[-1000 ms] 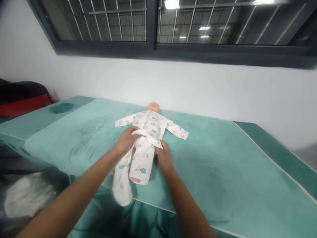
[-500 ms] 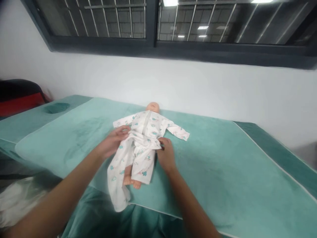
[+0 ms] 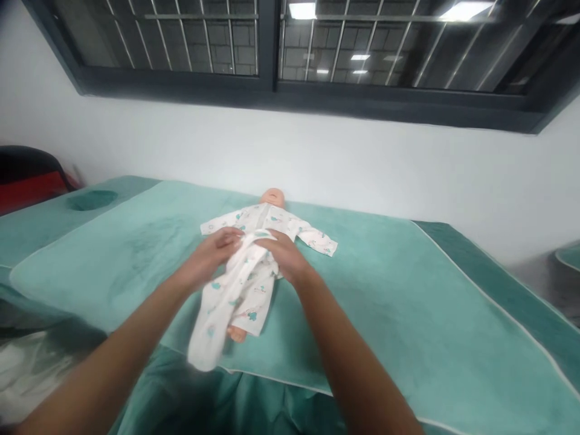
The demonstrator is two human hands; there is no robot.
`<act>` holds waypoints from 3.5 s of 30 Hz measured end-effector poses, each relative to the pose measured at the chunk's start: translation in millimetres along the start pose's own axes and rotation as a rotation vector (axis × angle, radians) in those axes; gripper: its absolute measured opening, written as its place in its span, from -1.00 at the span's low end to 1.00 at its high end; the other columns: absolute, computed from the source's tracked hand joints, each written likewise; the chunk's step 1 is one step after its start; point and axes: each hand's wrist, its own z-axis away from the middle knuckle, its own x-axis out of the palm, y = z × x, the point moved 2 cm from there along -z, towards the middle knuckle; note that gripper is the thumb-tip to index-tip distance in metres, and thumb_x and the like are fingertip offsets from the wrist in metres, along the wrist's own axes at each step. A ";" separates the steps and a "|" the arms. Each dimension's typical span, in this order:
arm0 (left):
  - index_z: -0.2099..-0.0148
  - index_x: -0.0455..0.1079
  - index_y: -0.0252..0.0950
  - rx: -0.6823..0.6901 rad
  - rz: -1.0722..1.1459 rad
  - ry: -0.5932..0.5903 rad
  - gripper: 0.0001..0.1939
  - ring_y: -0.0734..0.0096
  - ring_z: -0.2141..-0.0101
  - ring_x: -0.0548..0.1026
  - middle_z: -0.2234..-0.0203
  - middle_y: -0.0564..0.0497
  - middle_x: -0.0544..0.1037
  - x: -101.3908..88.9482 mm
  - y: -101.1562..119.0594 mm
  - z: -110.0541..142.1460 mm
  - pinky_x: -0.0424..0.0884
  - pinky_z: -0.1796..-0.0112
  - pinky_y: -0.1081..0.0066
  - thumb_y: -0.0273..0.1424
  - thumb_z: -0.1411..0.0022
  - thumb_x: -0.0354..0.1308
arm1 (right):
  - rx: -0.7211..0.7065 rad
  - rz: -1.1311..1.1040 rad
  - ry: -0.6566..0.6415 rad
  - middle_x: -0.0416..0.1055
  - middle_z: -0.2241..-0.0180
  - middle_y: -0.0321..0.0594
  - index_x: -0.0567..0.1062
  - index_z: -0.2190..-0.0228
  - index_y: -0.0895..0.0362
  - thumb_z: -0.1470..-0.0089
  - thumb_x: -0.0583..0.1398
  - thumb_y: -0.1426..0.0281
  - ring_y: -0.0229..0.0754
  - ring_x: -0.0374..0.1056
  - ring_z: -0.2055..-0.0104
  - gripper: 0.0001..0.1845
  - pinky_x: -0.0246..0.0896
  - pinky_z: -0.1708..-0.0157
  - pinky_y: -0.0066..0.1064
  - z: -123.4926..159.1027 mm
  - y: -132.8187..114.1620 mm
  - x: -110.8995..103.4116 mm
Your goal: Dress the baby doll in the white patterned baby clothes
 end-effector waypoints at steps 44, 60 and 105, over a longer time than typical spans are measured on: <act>0.04 0.45 -0.37 -0.267 0.302 0.220 -0.40 0.22 0.38 0.55 0.37 -0.10 0.61 -0.4 -38.7 29.3 0.48 0.30 0.30 -0.11 0.07 0.40 | 0.202 0.114 -0.351 0.54 0.14 -0.14 0.56 0.12 0.15 0.11 0.38 0.13 -0.01 0.43 0.07 -0.47 0.32 0.09 -0.26 11.3 25.1 15.8; -0.15 0.39 -0.23 -0.242 0.491 0.781 -0.44 0.09 0.07 0.54 0.06 -0.13 0.57 47.9 -66.4 137.4 0.51 0.15 0.29 -0.28 -0.07 0.28 | -0.042 1.301 -0.303 0.54 0.31 -0.20 0.51 0.37 0.10 0.06 0.16 0.43 -0.12 0.43 0.27 -0.84 0.08 0.41 -0.44 0.9 33.5 42.7; 0.49 0.23 -0.27 0.068 -0.500 0.442 -0.86 0.46 0.46 0.27 0.58 0.14 0.33 -56.3 -70.4 36.8 0.23 0.41 0.49 -0.34 -0.05 0.04 | -0.032 0.704 -0.346 0.50 0.07 -0.26 0.49 0.08 0.05 -0.03 0.23 0.28 -0.05 0.40 0.05 -0.63 0.23 0.08 -0.30 16.2 35.2 34.8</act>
